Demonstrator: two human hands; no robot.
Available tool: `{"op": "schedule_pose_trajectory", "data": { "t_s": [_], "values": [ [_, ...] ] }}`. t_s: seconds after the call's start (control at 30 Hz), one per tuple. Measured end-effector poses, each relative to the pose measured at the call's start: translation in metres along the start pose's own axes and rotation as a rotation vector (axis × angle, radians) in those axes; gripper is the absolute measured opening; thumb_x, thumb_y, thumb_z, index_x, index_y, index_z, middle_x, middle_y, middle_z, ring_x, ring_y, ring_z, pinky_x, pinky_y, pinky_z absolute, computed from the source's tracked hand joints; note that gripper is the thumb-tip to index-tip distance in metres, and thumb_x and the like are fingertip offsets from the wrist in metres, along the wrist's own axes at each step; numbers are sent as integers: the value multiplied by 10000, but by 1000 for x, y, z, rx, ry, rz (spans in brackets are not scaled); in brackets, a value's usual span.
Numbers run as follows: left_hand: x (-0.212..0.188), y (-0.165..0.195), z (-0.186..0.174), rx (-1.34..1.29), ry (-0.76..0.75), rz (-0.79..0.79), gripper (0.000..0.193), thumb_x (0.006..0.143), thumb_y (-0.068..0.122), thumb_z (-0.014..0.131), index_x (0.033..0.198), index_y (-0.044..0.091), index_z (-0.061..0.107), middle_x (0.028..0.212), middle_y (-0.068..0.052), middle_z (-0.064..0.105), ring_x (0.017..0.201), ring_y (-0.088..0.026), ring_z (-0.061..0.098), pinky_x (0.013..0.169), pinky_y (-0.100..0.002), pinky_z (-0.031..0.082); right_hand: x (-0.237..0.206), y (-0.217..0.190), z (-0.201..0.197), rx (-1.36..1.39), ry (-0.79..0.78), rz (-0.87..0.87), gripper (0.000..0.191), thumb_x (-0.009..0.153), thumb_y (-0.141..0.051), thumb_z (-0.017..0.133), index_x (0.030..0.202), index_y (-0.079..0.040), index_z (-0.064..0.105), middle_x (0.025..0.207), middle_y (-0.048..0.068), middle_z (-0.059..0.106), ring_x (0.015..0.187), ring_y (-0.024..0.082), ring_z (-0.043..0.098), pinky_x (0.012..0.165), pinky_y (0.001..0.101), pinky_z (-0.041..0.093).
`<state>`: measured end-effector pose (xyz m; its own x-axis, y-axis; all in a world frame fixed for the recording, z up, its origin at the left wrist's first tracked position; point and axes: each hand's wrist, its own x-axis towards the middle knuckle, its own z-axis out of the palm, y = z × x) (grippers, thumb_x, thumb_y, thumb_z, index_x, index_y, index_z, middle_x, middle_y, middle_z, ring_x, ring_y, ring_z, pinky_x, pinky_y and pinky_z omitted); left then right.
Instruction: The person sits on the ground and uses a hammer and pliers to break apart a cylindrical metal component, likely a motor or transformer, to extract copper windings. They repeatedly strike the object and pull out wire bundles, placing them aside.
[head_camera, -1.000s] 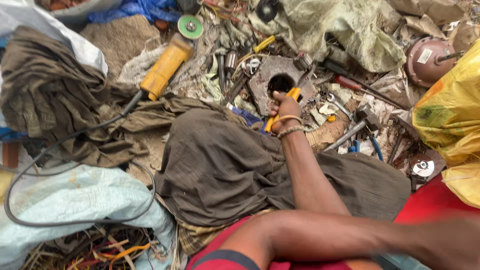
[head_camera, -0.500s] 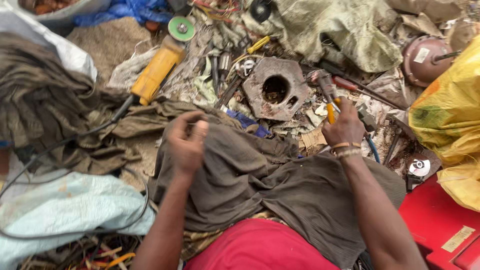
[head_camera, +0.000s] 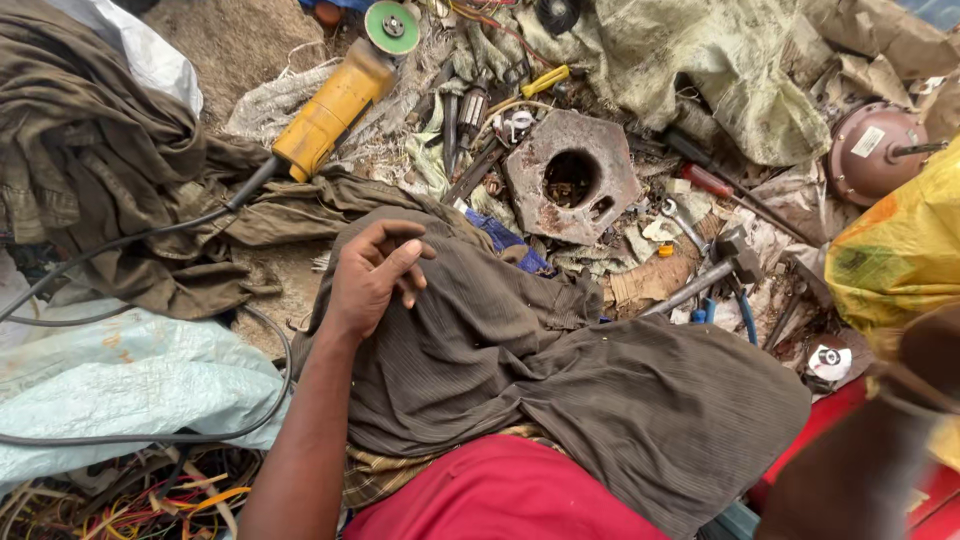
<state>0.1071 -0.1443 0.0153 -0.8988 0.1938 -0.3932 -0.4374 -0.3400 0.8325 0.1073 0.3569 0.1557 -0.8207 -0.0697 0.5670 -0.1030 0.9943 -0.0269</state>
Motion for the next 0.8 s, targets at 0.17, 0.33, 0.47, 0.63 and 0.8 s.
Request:
{"op": "schedule_pose_trajectory", "data": {
  "t_s": [0.17, 0.33, 0.47, 0.63, 0.8],
  "values": [
    [-3, 11, 1, 19, 73, 25, 310, 984, 184, 664, 1210, -23, 621, 993, -146, 735, 677, -148, 685, 460, -276, 537, -31, -51, 91, -150, -576, -102, 581, 698, -123, 757, 1269, -34, 690, 872, 199, 690, 703, 355, 664, 543, 470, 515],
    [-2, 11, 3, 30, 60, 92, 291, 1003, 188, 673, 1183, -38, 647, 1006, -153, 741, 670, -154, 673, 465, -281, 535, -2, -27, 69, 257, -296, 28, 414, 920, 12, 597, 1325, -69, 635, 1096, 152, 704, 861, 265, 677, 751, 403, 556],
    [2, 1, 1, -38, 41, 75, 285, 1004, 166, 671, 1211, -26, 631, 1005, -151, 729, 686, -146, 666, 463, -263, 512, 46, 0, 5, 123, -2, 7, 506, 849, -16, 640, 1352, -64, 625, 1063, 181, 700, 852, 320, 678, 729, 461, 552],
    [2, 4, 2, -10, 46, 99, 261, 1002, 143, 647, 1194, -33, 629, 1008, -149, 730, 697, -150, 689, 452, -269, 539, 6, -31, 34, 35, 21, 33, 632, 759, -51, 693, 1385, -58, 613, 1022, 218, 694, 839, 389, 680, 703, 534, 547],
    [-3, 13, 8, 4, 40, 88, 236, 999, 119, 644, 1177, -36, 633, 995, -166, 735, 679, -153, 681, 453, -266, 535, -26, -30, 84, 67, -647, 171, 668, 753, 7, 615, 1417, -67, 609, 1137, 205, 699, 911, 369, 700, 743, 484, 578]
  ]
}}
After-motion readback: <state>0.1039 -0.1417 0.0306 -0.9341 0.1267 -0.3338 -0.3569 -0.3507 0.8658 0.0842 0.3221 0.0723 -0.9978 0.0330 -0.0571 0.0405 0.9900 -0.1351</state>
